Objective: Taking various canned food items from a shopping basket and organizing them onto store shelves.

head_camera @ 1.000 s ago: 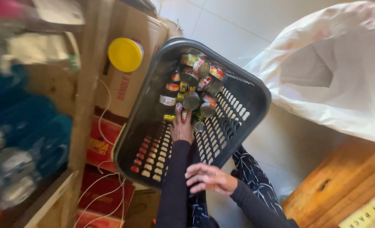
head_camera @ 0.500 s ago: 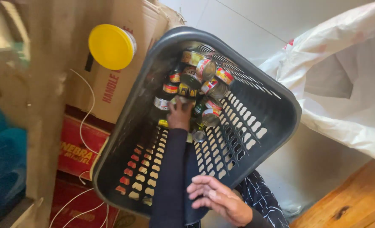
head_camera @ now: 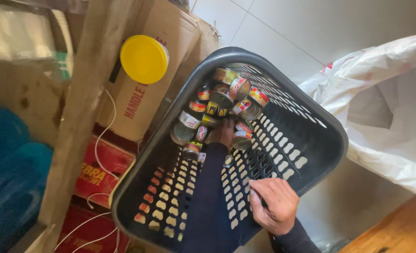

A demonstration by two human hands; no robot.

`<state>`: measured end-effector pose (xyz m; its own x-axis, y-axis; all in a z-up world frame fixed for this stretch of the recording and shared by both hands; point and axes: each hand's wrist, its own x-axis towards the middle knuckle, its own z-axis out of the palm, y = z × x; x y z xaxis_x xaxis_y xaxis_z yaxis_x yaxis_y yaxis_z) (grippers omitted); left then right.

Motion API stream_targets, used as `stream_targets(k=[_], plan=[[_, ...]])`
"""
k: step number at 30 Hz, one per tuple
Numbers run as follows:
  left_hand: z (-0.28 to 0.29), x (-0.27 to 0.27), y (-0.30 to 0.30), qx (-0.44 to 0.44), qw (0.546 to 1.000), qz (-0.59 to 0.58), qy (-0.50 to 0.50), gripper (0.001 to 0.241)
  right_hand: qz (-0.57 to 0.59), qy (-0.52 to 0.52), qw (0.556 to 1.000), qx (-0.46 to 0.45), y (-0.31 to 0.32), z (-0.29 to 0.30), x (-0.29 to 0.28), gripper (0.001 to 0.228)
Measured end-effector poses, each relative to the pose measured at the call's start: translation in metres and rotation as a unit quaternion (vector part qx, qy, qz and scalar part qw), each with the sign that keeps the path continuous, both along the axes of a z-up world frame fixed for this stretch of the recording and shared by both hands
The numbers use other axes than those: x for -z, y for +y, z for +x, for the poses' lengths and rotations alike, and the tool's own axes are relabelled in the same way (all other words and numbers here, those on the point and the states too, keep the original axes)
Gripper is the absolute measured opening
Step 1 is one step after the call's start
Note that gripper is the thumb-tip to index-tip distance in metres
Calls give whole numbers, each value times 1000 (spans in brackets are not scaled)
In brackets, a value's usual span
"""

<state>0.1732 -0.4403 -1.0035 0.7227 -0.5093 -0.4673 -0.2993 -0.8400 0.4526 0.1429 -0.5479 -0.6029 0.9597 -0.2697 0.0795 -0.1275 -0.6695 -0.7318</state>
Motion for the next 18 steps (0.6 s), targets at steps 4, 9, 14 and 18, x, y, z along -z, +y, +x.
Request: stream_targets(k=[4, 9, 14, 18], plan=[[26, -23, -15, 88, 990, 64, -87, 19, -7, 10, 1000, 17, 1, 2, 2, 25], [42, -16, -13, 10, 1000, 15, -6, 31, -4, 8, 1000, 0, 0, 0, 8, 26], [42, -34, 9, -63, 995, 56, 51, 45, -6, 8, 1000, 1, 1, 4, 5, 24], [38, -18, -31, -309, 945, -26, 101, 55, -17, 18, 1000, 5, 4, 3, 3, 24]])
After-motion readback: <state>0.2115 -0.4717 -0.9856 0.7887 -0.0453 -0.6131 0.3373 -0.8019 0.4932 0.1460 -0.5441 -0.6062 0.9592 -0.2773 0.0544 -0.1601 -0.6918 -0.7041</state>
